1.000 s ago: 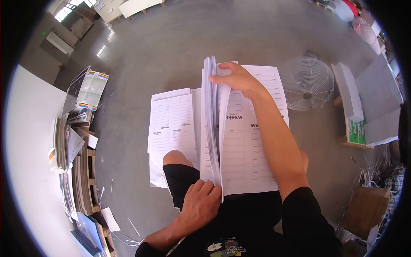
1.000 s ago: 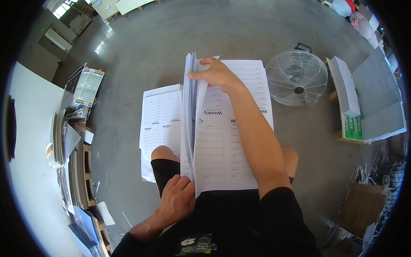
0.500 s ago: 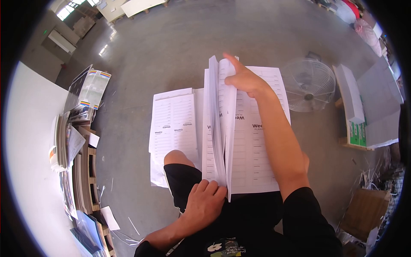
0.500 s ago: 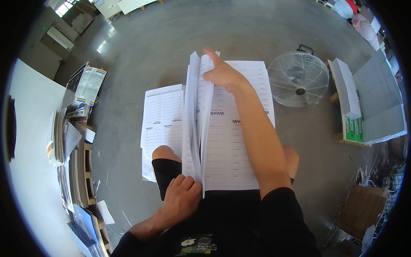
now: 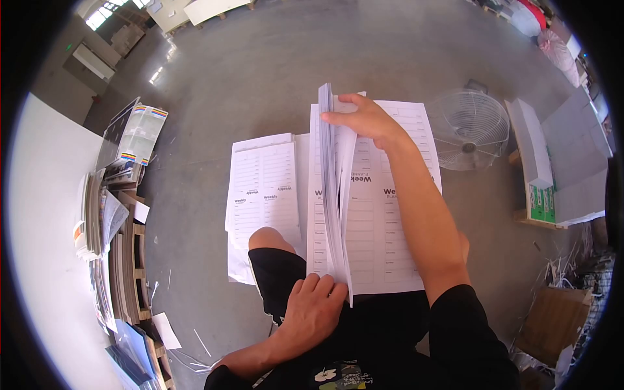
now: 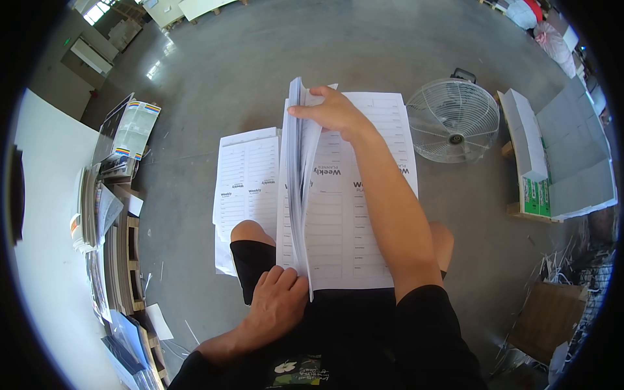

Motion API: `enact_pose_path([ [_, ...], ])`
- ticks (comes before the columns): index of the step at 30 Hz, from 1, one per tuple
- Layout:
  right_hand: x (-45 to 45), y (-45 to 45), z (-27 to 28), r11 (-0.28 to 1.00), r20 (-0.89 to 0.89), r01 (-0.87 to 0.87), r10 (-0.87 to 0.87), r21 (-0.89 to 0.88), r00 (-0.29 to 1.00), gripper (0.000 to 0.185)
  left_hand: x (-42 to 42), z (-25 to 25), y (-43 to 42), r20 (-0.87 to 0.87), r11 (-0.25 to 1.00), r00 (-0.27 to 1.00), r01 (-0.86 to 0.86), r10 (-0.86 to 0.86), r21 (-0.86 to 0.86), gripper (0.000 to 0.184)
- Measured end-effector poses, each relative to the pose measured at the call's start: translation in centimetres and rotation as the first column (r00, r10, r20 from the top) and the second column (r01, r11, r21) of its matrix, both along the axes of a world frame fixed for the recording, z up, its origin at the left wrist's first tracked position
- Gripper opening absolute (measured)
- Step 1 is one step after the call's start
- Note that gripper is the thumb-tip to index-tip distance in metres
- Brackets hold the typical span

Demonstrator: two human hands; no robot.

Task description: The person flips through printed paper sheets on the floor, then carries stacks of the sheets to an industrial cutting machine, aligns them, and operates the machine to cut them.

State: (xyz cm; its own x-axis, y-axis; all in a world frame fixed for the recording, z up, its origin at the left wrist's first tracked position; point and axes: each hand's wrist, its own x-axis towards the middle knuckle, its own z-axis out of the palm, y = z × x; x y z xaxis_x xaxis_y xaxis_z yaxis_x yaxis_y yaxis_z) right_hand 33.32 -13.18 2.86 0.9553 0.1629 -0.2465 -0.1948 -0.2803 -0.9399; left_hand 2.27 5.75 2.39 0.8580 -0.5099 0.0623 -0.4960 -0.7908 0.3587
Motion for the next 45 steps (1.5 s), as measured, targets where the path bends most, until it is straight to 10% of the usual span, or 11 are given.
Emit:
enact_pose_path([
  [40,0.2,-1.3,0.4,0.998,-0.059,-0.059,0.06,0.023,0.996,0.064,-0.1,-0.1,-0.1,0.0,1.0,1.0,0.002,-0.002,-0.017,0.016],
  [45,0.0,-0.1,0.6,0.998,-0.029,0.039,-0.04,-0.039,0.999,0.081,-0.3,-0.2,-0.4,-0.004,1.0,1.0,-0.003,0.003,0.016,0.016],
])
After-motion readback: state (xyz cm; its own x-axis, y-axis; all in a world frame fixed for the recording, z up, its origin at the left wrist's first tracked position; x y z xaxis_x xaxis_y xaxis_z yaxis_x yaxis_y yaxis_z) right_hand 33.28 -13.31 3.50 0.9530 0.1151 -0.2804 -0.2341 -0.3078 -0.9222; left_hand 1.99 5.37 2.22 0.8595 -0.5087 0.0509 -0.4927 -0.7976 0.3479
